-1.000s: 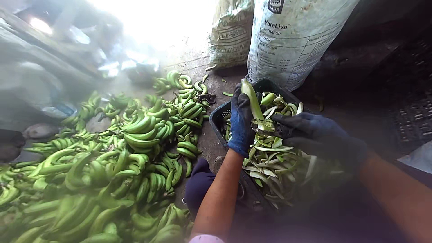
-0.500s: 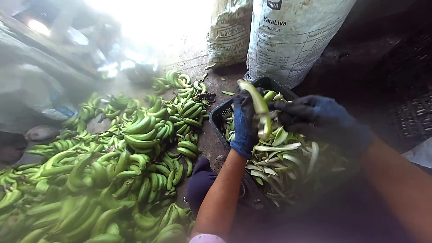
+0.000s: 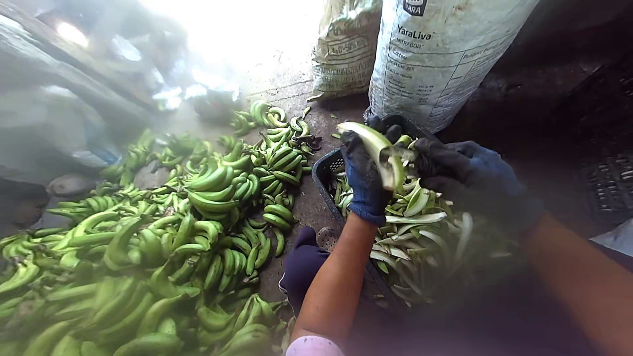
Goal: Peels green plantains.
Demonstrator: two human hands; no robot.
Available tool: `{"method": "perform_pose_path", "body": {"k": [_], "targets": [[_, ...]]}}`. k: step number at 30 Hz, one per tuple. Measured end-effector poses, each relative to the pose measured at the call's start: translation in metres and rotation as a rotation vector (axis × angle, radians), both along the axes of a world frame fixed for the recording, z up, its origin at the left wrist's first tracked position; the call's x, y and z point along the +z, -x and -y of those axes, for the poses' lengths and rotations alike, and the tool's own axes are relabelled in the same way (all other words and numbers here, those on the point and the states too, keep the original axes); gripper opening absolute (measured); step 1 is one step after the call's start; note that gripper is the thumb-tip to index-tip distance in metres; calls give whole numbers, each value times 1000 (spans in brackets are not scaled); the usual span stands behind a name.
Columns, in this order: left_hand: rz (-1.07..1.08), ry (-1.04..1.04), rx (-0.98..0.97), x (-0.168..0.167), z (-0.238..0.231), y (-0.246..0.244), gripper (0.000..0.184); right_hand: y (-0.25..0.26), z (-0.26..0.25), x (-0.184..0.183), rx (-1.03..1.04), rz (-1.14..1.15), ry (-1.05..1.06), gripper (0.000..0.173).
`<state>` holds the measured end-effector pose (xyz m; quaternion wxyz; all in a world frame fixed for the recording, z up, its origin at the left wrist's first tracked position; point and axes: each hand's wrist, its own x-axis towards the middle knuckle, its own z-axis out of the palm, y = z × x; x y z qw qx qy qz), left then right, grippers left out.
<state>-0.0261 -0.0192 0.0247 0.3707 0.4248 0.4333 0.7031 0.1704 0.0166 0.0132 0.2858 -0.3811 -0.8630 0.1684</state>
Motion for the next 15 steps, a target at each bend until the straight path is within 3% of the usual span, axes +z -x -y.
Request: {"method": "perform_pose_path", "body": {"k": [4,7,12,15], "targets": [[49,60,-121,12,-9,-3,37,-9,-6,6,-35,-85,21,56],[-211,242,-152,10,-3,1,40,-17,-17,3,12,-24,-86,53],[-596,306,-446,17,4,-2,49,-21,-31,-3,-98,-117,323,45],[-545,404,-452,-2,0,-5,52,-22,-32,-9,-102,-188,400,43]]}}
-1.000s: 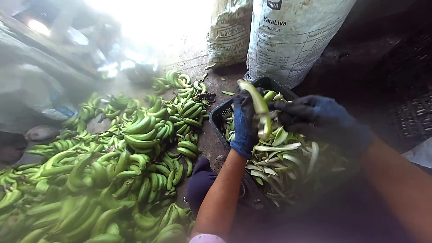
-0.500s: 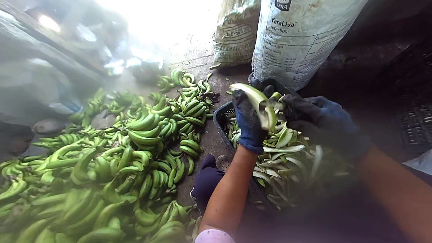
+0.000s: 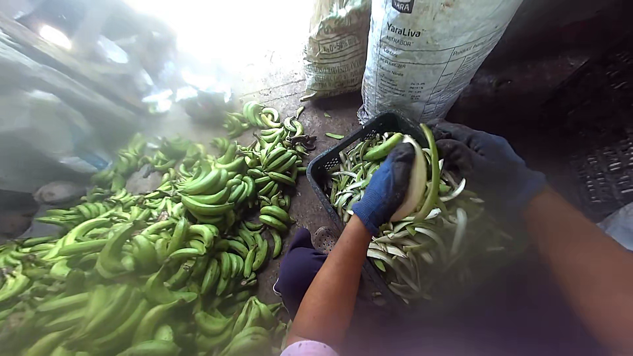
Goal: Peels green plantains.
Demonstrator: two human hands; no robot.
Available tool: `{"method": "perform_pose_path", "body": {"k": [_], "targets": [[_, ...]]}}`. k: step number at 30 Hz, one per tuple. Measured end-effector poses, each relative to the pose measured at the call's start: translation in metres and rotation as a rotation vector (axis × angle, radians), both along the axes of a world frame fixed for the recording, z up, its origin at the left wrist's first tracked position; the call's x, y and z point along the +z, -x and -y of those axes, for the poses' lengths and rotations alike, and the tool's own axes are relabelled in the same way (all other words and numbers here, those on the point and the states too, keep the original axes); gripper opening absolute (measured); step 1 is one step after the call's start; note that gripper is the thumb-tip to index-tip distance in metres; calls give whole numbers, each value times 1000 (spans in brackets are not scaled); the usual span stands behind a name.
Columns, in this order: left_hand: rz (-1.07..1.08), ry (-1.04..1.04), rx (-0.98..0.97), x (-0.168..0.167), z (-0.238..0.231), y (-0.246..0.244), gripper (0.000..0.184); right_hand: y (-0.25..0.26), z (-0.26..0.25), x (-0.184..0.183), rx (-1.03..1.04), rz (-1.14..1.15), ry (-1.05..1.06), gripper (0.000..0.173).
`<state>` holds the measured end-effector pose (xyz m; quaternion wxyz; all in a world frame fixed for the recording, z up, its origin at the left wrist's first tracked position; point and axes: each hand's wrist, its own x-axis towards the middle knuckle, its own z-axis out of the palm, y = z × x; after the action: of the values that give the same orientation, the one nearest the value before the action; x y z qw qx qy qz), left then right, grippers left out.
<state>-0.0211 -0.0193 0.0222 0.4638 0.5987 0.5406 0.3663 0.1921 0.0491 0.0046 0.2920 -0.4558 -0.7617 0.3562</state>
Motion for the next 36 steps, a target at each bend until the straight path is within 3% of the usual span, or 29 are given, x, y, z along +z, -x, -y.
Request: {"method": "perform_pose_path", "body": {"k": [3,6,8,12,16,18,20,23,25,27,29,31,34,36], "targets": [[490,60,233,-5,-6,4,44,13,16,6,127,129,-274,57],[1199,101,227,-1,-23,12,54,20,25,-5,235,156,-605,55],[1355,-10,197,-9,-29,17,48,22,25,-5,249,131,-753,49],[1321,-22,314,-3,-29,8,45,21,24,2,191,218,-678,45],[933,-116,346,9,-18,-5,32,20,23,12,108,267,-307,56],[722,-103,360,5,-16,-4,36,17,21,11,109,276,-321,57],[368,-96,321,0,-7,0,41,16,19,7,84,259,-314,57],[151,-5,156,0,-1,-2,48,12,9,-3,-35,130,24,52],[268,116,136,-2,-2,-4,48,4,2,-12,-132,9,303,38],[442,242,144,3,-4,0,43,-1,4,-13,-118,1,278,38],[660,321,180,3,-8,8,50,2,13,-3,-5,61,110,48],[879,266,191,-2,-16,17,50,3,22,0,144,170,-148,61],[1088,276,239,2,-19,19,57,1,31,-3,324,203,-488,52],[1058,241,265,5,-15,16,55,-2,33,-1,317,234,-523,55]]}}
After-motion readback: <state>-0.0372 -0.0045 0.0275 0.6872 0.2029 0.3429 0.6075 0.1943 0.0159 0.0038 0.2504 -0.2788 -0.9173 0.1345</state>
